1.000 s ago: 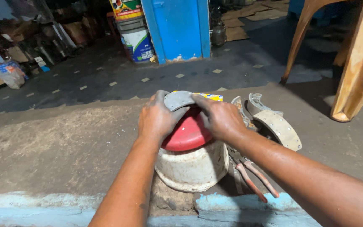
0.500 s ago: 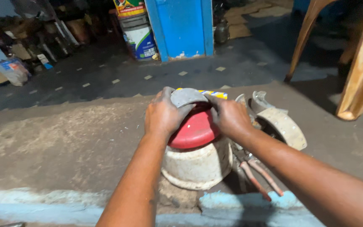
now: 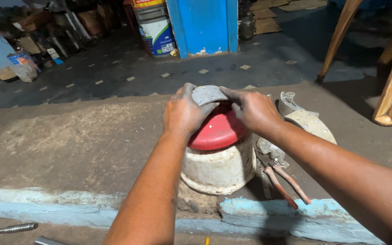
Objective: The person rubs a brake shoe against a surface by hand, rotating it to clean different sections, and wipes away the resulting dust.
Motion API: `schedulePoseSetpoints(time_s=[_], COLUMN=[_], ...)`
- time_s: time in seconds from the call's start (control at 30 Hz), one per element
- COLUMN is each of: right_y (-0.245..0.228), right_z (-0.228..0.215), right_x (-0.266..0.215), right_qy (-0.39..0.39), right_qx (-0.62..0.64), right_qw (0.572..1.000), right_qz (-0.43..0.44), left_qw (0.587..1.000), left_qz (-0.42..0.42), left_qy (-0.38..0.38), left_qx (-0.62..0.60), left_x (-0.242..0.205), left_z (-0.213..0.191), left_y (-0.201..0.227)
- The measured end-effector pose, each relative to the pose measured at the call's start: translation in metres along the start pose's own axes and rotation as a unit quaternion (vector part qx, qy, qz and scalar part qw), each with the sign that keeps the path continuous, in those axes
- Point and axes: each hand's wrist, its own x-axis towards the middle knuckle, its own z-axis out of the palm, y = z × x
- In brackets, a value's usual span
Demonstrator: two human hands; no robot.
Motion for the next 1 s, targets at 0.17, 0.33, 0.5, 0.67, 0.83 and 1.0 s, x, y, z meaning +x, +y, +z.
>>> schedulePoseSetpoints(time_s=[0.17, 0.33, 0.5, 0.67, 0.83, 1.0], right_y=[-0.009, -0.011, -0.004, 0.000, 0.014, 0.034], right_z=[-0.004, -0.003, 0.002, 0.009, 0.013, 0.023], right_x=[-0.002, 0.000, -0.009, -0.015, -0.012, -0.019], right_qy=[-0.025, -0.031, 0.000, 0.008, -0.013, 0.015], right_qx=[-0.019, -0.050, 0.001, -0.021, -0.054, -0.016], right_qw=[1.000, 0.998, 0.999, 0.999, 0.995, 0.999], right_qz=[0.000, 0.030, 0.037, 0.026, 0.081, 0.046], left_qw=[1.000, 1.000, 1.000, 1.000, 0.999, 1.000], left_qz=[-0.011, 0.001, 0.011, -0.004, 0.022, 0.016], left_qy=[-0.011, 0.001, 0.006, -0.009, 0.020, 0.014], left_qx=[0.001, 0.000, -0.005, -0.002, -0.011, -0.015], left_x=[0.000, 0.000, 0.000, -0.002, 0.000, -0.005], left_z=[-0.002, -0.003, 0.001, 0.001, 0.003, 0.001], left_y=[-0.002, -0.002, -0.003, -0.005, -0.003, -0.002])
